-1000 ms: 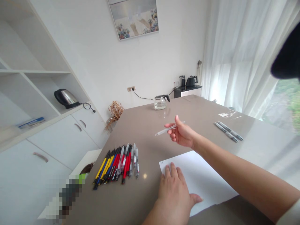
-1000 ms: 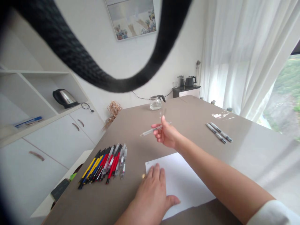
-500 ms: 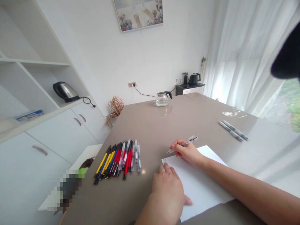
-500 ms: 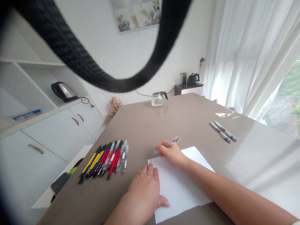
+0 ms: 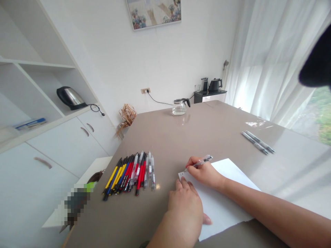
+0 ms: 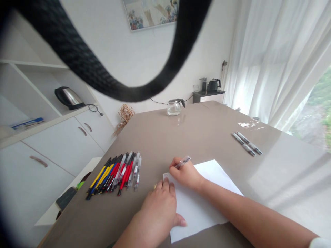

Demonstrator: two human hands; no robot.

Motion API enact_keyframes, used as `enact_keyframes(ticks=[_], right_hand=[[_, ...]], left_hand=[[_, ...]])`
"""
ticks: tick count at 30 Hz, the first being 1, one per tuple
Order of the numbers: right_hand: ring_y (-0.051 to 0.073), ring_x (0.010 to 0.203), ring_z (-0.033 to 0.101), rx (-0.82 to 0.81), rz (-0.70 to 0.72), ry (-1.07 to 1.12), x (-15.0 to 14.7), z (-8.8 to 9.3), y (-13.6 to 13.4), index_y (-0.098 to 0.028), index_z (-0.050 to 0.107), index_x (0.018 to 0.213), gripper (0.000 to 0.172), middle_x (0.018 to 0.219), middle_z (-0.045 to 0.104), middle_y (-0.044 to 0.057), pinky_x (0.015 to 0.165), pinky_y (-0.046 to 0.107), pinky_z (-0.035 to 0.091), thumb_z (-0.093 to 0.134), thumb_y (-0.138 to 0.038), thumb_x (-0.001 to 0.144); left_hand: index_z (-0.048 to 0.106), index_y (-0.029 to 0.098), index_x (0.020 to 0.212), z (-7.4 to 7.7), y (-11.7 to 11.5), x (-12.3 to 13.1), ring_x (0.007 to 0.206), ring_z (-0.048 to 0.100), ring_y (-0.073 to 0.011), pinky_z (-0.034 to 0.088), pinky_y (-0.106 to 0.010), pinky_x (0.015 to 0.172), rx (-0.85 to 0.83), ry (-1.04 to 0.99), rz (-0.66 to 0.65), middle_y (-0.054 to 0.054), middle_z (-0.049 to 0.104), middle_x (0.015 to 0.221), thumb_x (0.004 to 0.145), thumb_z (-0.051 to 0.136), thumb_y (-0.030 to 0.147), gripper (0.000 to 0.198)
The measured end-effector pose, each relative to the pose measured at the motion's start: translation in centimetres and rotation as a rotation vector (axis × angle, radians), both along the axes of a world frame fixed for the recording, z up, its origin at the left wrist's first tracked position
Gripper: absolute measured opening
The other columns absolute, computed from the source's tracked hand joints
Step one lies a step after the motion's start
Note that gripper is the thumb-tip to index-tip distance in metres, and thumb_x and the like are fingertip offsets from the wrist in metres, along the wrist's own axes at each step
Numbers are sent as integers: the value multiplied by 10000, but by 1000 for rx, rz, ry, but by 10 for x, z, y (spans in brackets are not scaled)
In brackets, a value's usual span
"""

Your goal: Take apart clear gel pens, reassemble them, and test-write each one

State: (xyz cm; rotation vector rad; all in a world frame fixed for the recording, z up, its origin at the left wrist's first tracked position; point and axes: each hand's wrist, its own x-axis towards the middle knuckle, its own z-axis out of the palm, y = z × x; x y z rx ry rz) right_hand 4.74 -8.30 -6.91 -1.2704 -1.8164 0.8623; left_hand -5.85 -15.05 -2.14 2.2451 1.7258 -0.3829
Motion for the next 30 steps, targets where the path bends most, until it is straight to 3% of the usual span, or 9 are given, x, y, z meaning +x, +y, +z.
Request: enact_keyframes(ticks=[30], right_hand=[[102, 509, 458, 21, -14, -12, -1, -3, 1, -168, 554, 624, 143, 555, 552, -4, 435, 205, 323, 414, -159, 649]], left_hand=[[312, 9, 1235, -2, -1, -1, 1175, 279, -323, 373, -379, 860, 23, -26, -5, -235, 283, 1293, 472, 646, 540, 988]])
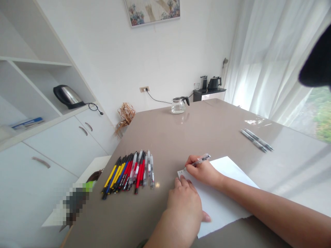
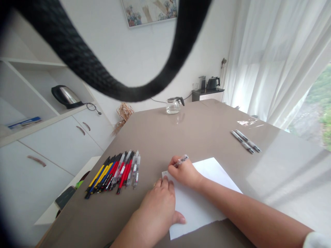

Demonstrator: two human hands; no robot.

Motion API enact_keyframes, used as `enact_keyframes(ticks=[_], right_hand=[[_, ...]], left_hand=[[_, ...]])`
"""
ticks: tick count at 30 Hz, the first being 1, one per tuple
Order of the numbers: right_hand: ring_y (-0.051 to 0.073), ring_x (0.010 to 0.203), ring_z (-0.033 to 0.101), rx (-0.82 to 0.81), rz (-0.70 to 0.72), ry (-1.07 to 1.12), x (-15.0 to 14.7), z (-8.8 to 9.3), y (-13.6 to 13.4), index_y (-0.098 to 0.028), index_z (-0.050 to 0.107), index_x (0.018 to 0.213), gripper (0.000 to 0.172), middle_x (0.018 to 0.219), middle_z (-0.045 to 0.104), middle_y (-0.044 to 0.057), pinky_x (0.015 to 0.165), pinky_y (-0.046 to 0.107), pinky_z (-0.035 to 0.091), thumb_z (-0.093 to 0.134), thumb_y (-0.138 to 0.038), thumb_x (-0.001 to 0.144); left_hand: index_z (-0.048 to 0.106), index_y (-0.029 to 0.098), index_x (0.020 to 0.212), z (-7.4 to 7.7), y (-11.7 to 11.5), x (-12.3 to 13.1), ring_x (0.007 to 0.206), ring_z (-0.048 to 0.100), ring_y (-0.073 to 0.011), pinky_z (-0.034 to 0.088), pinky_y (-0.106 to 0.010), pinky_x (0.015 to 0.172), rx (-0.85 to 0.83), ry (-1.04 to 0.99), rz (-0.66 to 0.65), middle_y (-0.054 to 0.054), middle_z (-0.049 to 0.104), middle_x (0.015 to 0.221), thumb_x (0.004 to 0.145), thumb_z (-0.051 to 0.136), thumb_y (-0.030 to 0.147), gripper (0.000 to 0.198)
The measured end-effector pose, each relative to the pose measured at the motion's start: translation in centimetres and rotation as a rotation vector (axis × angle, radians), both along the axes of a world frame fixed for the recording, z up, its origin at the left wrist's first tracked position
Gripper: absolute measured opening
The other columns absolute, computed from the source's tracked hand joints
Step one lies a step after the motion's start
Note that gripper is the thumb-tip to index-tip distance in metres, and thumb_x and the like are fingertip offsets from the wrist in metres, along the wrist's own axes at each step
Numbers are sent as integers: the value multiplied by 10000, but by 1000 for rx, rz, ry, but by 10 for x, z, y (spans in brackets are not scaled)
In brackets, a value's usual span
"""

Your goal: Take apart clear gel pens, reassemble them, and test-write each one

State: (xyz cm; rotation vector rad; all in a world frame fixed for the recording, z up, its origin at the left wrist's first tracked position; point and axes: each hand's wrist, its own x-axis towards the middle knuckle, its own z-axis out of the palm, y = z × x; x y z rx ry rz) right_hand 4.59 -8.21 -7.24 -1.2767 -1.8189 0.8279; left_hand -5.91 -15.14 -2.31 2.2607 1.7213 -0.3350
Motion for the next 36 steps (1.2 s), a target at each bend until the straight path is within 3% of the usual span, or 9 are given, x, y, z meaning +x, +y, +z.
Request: enact_keyframes(ticks=[14, 21, 26, 36], right_hand=[[106, 543, 472, -5, 22, 9, 2, 2, -1, -171, 545, 639, 143, 578, 550, -10, 465, 206, 337, 408, -179, 678], [93, 476, 438, -83, 16, 58, 1, 7, 0, -161, 558, 669, 286, 510, 507, -13, 466, 215, 345, 366, -348, 769], [97, 521, 461, -49, 3, -4, 1, 4, 2, -173, 552, 645, 135, 570, 549, -10, 452, 196, 343, 433, -226, 682], [103, 545, 467, -18, 0, -20, 3, 2, 5, -169, 540, 614, 145, 563, 536, -13, 472, 202, 344, 406, -184, 666]], left_hand=[[297, -1, 1239, 1, 1, 1, 1188, 253, -322, 368, -380, 873, -30, -9, 15, -228, 271, 1303, 474, 652, 526, 995], [316, 0, 1229, 1, 2, 2, 1191, 254, -314, 354, -384, 886, -41, 4, 8, -231, 268, 1302, 468, 657, 526, 985], [296, -1, 1239, 0, 2, 0, 1187, 260, -317, 350, -389, 888, -28, -11, 10, -232, 275, 1299, 469, 658, 525, 1001], [343, 6, 1218, 0, 1, 2, 1147, 320, -324, 355, -392, 877, 4, 27, -13, -234, 314, 1278, 463, 654, 540, 976]])
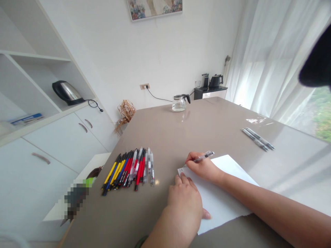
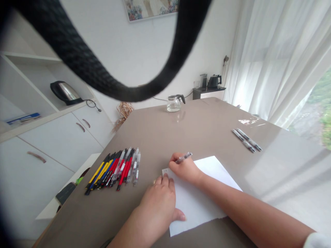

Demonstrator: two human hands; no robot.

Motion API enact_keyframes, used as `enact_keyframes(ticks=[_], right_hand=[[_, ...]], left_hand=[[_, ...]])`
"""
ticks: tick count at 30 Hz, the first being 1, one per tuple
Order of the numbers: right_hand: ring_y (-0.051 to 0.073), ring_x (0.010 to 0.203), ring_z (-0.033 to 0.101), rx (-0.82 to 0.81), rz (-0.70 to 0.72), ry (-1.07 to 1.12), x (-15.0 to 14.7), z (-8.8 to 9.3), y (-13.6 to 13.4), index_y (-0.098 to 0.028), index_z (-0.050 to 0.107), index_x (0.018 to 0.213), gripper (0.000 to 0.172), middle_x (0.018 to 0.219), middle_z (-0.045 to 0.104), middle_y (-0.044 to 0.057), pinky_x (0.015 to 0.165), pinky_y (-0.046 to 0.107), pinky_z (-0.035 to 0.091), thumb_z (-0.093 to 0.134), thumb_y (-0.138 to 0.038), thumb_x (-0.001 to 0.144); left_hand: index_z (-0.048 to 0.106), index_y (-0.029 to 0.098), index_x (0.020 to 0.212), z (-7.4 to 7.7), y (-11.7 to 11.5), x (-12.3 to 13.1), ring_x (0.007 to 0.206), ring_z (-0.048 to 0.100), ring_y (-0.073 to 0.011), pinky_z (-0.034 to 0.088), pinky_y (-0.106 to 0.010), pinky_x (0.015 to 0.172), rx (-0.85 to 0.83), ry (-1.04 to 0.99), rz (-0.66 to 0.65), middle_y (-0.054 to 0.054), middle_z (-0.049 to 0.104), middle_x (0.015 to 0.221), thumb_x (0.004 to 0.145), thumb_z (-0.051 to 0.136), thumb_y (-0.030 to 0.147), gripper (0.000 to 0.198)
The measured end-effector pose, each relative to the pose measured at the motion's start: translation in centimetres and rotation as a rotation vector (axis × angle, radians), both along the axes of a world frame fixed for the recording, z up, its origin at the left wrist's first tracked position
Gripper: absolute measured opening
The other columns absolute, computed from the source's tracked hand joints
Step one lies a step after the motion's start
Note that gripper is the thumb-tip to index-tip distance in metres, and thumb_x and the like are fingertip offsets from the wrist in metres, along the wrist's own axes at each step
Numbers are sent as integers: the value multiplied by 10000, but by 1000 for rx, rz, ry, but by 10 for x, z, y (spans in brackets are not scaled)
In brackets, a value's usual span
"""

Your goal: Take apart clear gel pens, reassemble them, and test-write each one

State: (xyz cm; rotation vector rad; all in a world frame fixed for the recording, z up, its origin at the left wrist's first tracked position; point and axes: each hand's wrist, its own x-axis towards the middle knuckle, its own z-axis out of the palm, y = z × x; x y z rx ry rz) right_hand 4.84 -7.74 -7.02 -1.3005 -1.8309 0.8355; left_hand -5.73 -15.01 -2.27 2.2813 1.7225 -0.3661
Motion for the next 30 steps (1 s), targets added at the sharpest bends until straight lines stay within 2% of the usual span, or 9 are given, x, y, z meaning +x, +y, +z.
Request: enact_keyframes(ticks=[3, 8, 14, 16, 18, 20, 24, 27, 30], right_hand=[[100, 536, 451, -1, -25, 36, 2, -2, 5, -163, 549, 621, 159, 540, 508, -18, 479, 205, 342, 405, -196, 679], [99, 522, 446, -29, -13, 67, 13, 3, 20, -149, 546, 601, 201, 527, 504, -12, 495, 213, 348, 446, -287, 707], [66, 369, 329, -201, -6, 200, 39, 46, 23, -136, 579, 773, 483, 441, 438, -18, 381, 205, 263, 321, -544, 758], [56, 338, 276, -237, -20, 281, 44, 59, 20, -132, 574, 777, 517, 408, 384, -33, 349, 203, 213, 317, -580, 741], [51, 328, 250, -262, -29, 308, 43, 62, 18, -134, 572, 753, 498, 392, 355, -44, 337, 202, 186, 365, -586, 717], [53, 338, 269, -256, -29, 262, 38, 56, 16, -138, 572, 704, 441, 388, 363, -45, 344, 201, 205, 437, -557, 690], [73, 384, 359, -184, -35, 123, 28, 27, 16, -146, 552, 610, 345, 392, 416, -32, 402, 207, 293, 462, -467, 699], [83, 414, 395, -127, -53, 93, 29, 11, 21, -153, 544, 642, 257, 424, 444, -34, 430, 210, 324, 458, -387, 703], [95, 475, 440, -57, -90, 91, 34, 3, 27, -161, 533, 662, 162, 508, 493, -23, 455, 211, 343, 479, -313, 671]], left_hand=[[360, 22, 1211, -1, 1, -1, 1131, 343, -314, 336, -403, 890, 54, 3, -26, -227, 330, 1272, 475, 636, 562, 953], [342, 35, 1225, -9, 4, 0, 1227, 188, -265, 262, -372, 954, 95, -68, -47, -204, 274, 1309, 541, 572, 593, 912], [314, 41, 1242, -16, 2, 4, 1211, 225, -288, 252, -400, 961, 122, -110, -22, -197, 236, 1327, 567, 544, 600, 906], [311, 41, 1243, -17, 2, 3, 1209, 233, -283, 250, -401, 962, 134, -118, -38, -193, 241, 1327, 585, 532, 594, 888], [312, 41, 1243, -17, 2, 4, 1208, 239, -273, 249, -387, 966, 150, -135, -60, -188, 255, 1323, 602, 519, 591, 870], [321, 48, 1239, -19, 3, 7, 1206, 243, -268, 247, -379, 970, 172, -155, -74, -181, 265, 1322, 609, 502, 600, 856], [328, 49, 1234, -24, 5, 17, 1207, 237, -269, 226, -382, 980, 213, -195, -67, -177, 287, 1313, 626, 457, 625, 848], [309, 50, 1242, -26, 8, 22, 1213, 219, -270, 211, -396, 984, 225, -215, -65, -176, 280, 1317, 646, 420, 630, 840], [293, 63, 1251, -27, 11, 21, 1223, 196, -266, 198, -411, 986, 217, -224, -70, -165, 249, 1333, 669, 379, 628, 816]])
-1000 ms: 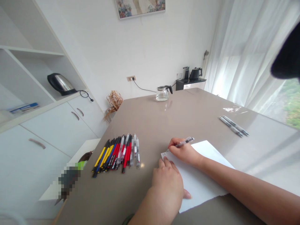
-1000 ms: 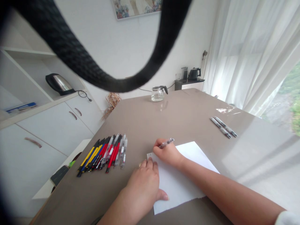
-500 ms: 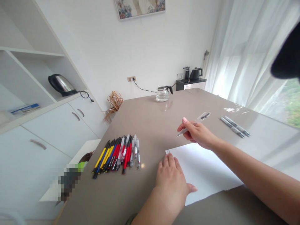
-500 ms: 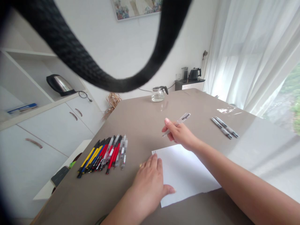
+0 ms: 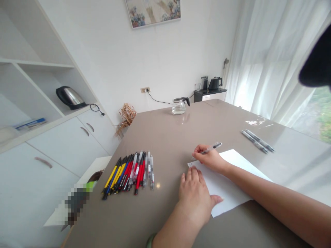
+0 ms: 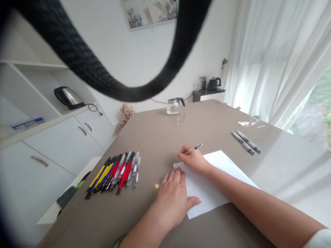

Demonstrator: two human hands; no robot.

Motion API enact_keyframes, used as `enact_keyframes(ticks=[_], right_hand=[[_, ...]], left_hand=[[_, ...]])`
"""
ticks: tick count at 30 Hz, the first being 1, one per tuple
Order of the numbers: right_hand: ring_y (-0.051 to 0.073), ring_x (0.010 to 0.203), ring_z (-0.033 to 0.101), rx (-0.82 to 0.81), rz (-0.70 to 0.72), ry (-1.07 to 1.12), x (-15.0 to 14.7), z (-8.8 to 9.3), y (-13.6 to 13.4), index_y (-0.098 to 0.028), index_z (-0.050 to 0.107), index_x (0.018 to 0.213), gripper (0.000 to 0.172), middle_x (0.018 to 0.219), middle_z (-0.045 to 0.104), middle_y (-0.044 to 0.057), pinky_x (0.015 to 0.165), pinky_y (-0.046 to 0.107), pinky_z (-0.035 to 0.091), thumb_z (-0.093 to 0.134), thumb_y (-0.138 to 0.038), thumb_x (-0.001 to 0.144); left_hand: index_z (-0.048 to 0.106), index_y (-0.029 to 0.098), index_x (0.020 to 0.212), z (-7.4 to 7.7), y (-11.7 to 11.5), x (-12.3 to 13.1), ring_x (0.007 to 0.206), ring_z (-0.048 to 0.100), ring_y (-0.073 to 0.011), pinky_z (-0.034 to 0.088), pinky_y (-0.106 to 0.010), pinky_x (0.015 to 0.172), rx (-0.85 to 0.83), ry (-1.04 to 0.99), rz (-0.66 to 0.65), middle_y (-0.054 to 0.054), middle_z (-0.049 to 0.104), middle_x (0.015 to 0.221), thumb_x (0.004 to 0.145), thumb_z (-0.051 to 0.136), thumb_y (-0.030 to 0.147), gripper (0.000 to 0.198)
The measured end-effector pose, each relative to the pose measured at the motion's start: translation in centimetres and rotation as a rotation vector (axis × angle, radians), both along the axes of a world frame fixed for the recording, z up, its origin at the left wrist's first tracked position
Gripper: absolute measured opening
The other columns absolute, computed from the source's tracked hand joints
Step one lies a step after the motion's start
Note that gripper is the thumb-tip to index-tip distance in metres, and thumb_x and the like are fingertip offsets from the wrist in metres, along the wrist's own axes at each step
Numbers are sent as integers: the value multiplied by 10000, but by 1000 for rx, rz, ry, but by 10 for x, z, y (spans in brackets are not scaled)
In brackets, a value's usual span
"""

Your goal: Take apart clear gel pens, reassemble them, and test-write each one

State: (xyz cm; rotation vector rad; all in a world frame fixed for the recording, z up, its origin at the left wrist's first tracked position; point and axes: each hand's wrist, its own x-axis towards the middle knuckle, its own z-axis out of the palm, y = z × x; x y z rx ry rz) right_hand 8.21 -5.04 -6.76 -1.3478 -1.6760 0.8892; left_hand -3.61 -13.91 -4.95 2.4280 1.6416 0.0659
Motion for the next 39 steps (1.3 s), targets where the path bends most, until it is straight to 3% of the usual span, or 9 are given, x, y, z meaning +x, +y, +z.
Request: enact_keyframes(ticks=[12, 22, 39], right_hand=[[100, 506, 406, 139, -138, -156, 2, -6, 3, -178, 444, 551, 178, 512, 450, -26, 483, 219, 318, 456, -310, 670], [90, 492, 370, 176, -82, -181, -1, -12, 4, -179, 408, 537, 159, 497, 406, -36, 475, 212, 310, 449, -267, 663], [89, 494, 367, 194, -68, -181, -1, -12, 3, -179, 402, 539, 149, 496, 403, -38, 475, 210, 302, 447, -251, 662]], left_hand=[[185, 99, 1297, -6, 0, -9, 1255, 85, -234, 133, -442, 998, 33, -4, -63, -117, 169, 1370, 732, 142, 631, 777], [197, 117, 1293, -12, 0, -10, 1252, 108, -232, 150, -444, 990, 65, -42, -50, -120, 180, 1367, 727, 166, 635, 768], [182, 120, 1298, -8, 0, -9, 1251, 110, -234, 143, -437, 993, 37, -32, -52, -110, 171, 1371, 726, 177, 630, 766]])
